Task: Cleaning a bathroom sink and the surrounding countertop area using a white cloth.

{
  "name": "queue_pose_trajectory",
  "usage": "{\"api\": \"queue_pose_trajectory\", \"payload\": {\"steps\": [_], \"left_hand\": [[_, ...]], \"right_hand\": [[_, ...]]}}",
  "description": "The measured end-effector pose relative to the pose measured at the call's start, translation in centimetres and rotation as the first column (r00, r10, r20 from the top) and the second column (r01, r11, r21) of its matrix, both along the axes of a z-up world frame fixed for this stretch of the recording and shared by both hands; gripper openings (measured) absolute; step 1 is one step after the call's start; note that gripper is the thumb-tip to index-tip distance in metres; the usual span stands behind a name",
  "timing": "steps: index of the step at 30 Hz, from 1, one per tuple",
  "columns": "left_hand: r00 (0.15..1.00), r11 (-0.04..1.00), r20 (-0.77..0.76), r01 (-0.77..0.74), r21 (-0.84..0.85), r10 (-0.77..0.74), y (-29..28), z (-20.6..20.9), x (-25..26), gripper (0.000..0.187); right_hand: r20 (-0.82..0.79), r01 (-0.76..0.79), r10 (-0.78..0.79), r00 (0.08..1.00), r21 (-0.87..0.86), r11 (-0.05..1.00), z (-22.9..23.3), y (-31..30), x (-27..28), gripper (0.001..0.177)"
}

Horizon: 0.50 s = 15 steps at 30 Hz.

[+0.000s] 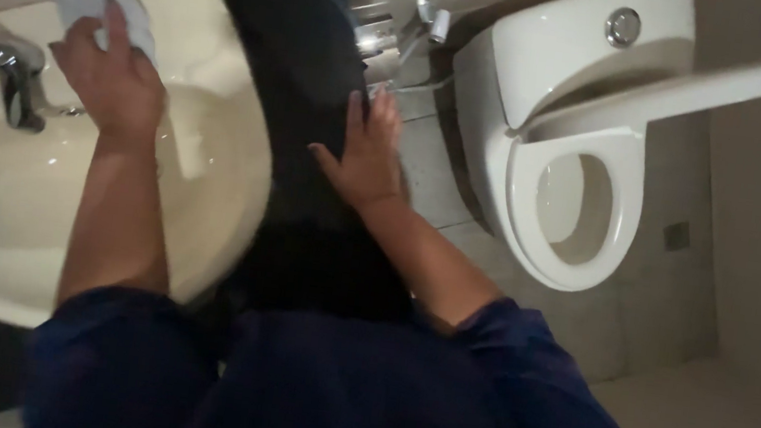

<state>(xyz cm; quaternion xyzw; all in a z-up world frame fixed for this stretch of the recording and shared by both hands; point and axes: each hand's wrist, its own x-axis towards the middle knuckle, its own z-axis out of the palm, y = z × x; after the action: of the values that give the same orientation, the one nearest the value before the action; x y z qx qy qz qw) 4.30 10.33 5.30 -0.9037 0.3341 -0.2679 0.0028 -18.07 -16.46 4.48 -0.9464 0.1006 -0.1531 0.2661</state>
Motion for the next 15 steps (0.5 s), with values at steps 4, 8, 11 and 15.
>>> {"api": "queue_pose_trajectory", "payload": {"steps": [4, 8, 11, 15], "left_hand": [[0.996, 0.916, -0.04, -0.088, -0.392, 0.078, -3.6, -3.6, -0.2, 0.05], [0.878, 0.969, -0.448, 0.066, -0.238, -0.17, -14.5, -2.0, -4.5, 0.056], [0.677, 0.642, -0.485, -0.024, -0.766, -0.553, -12.7, 0.4, -6.8, 0.058], [0.374, -0.447, 0.281, -0.493, -0.747, -0.884, -3.5, -8.2, -3.9, 0.061]], "right_hand": [[-0.114, -0.004, 0.001, 0.994, -0.02, 1.0, -0.7, -0.3, 0.0, 0.1], [-0.167, 0.029, -0.038, 0.985, -0.057, 0.998, -0.2, -0.8, 0.4, 0.101], [-0.132, 0.045, -0.056, 0.99, -0.086, 0.995, -0.5, -0.8, 0.6, 0.099], [-0.133, -0.002, -0.016, 0.991, -0.135, 0.991, -0.5, -1.6, 0.4, 0.096]]}}
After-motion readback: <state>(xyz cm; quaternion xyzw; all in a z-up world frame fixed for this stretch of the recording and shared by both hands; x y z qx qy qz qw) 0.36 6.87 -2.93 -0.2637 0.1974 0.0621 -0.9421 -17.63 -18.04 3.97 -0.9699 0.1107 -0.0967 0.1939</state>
